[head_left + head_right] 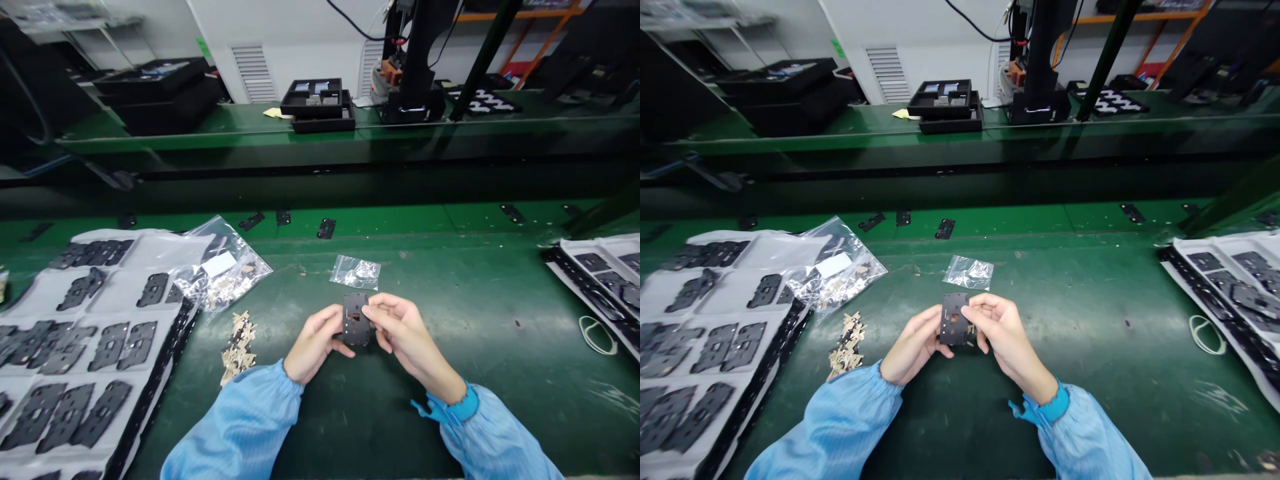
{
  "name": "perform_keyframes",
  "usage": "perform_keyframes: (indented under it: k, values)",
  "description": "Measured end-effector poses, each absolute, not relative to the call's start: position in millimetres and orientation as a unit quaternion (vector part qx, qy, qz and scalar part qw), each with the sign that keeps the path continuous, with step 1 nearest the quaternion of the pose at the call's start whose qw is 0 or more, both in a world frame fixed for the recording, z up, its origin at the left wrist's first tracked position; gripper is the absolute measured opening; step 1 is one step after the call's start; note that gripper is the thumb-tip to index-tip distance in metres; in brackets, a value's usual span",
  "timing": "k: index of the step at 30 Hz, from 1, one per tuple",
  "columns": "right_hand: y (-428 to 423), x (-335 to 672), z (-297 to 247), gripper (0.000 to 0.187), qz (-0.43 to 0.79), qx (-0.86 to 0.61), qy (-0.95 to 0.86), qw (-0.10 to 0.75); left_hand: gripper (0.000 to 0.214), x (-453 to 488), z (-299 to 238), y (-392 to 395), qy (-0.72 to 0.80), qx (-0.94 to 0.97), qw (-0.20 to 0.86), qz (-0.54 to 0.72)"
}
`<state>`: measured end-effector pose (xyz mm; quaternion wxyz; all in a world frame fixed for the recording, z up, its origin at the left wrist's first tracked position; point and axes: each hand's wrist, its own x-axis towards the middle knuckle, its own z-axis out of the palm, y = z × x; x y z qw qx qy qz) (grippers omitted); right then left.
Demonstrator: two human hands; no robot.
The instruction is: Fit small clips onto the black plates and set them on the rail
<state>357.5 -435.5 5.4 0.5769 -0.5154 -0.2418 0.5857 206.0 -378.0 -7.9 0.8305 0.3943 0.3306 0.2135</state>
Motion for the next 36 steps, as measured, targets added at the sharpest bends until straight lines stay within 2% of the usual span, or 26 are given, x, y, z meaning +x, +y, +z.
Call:
perform_keyframes:
  k: [6, 12, 22, 36]
  values:
    - [-434.7, 354.5, -3.0, 0.026, 0.560, -0.555, -0.283, 0.546, 0.025, 206.8, -8.3, -377.5, 0.372, 0.492, 0.746, 0.251]
    - [-437.3, 351.8, -2.6, 0.022, 0.500, -0.596, -0.347, 0.523, 0.025, 207.6, -13.4, -375.7, 0.425, 0.491, 0.686, 0.328]
    - [-437.9, 351.3, -14.8, 0.018, 0.478, -0.622, -0.371, 0.498, 0.028, 206.0, -14.7, -375.4, 0.434, 0.489, 0.686, 0.319]
    - [-434.5, 351.1, -11.1, 0.023, 0.572, -0.565, -0.271, 0.530, 0.030, 206.8, -11.0, -375.7, 0.435, 0.480, 0.689, 0.326]
